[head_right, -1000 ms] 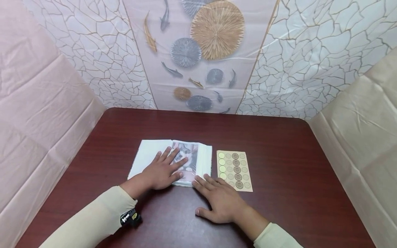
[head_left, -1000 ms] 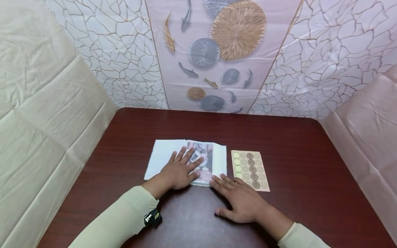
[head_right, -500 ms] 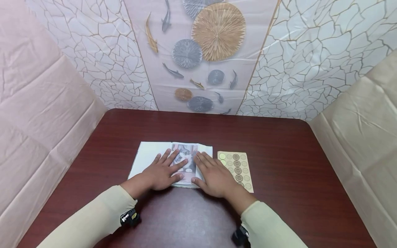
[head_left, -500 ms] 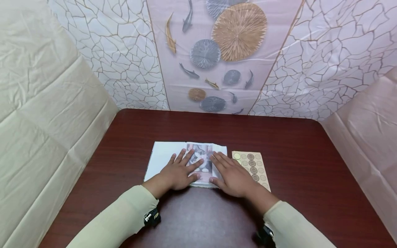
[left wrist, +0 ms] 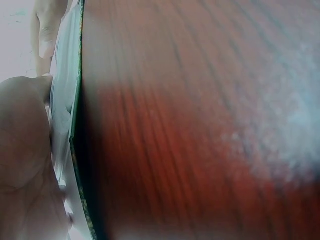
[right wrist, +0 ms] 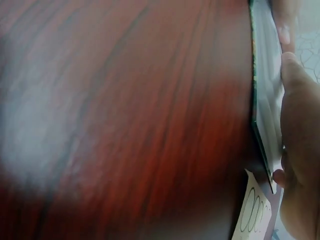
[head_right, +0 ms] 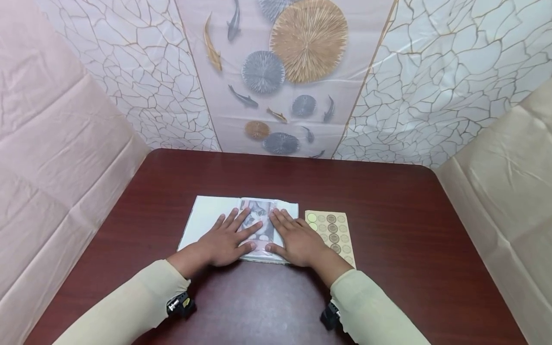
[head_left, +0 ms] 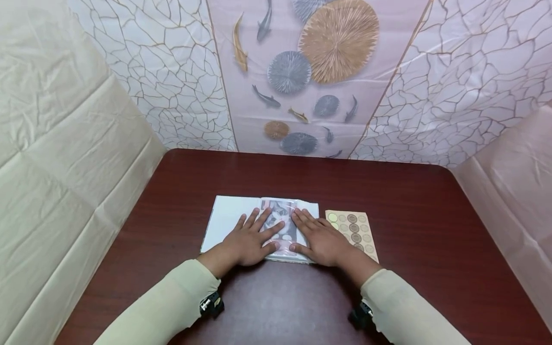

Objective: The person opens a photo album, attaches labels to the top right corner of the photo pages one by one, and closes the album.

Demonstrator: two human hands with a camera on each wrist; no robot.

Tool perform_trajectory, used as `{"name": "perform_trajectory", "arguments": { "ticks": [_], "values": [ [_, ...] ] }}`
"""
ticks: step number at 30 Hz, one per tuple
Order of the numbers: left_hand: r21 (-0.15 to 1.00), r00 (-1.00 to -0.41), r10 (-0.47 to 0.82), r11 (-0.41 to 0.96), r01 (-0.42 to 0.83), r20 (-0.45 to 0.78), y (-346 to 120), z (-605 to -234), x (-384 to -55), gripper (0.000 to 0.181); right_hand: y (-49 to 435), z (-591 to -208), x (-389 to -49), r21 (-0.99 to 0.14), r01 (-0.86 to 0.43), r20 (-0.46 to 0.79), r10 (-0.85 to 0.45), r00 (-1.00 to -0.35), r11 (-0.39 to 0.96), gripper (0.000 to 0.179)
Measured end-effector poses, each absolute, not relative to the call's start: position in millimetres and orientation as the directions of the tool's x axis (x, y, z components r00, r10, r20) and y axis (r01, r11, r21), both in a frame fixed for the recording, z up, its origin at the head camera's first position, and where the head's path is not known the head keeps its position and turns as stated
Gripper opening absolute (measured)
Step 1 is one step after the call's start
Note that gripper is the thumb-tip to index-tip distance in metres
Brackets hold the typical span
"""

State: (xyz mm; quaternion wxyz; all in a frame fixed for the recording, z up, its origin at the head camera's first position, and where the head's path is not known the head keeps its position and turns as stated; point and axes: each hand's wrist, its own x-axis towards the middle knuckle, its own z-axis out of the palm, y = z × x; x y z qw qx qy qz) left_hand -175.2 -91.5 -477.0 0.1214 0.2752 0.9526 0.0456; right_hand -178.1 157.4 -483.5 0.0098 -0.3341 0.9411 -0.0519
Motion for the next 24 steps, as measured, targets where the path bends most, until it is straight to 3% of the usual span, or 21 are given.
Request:
{"name": "perform_trajectory", "arguments": {
  "ticks": [13,24],
  "values": [
    [0.101,-0.812,0.581,0.813,0.574,-0.062,-83.3,-462.3,-169.7,0.056,158.4,-477.4,-175.4,-0.112,-0.619,0.01,-0.622,-0.783,0.777,0.077],
    [0.037,-0.796,0.602,0.795,0.605,0.065,-77.7,-451.6,-169.7,0.045,155.9,-466.3,-173.4,-0.123,-0.649,0.12,-0.638,-0.761,0.751,0.072]
  ]
}}
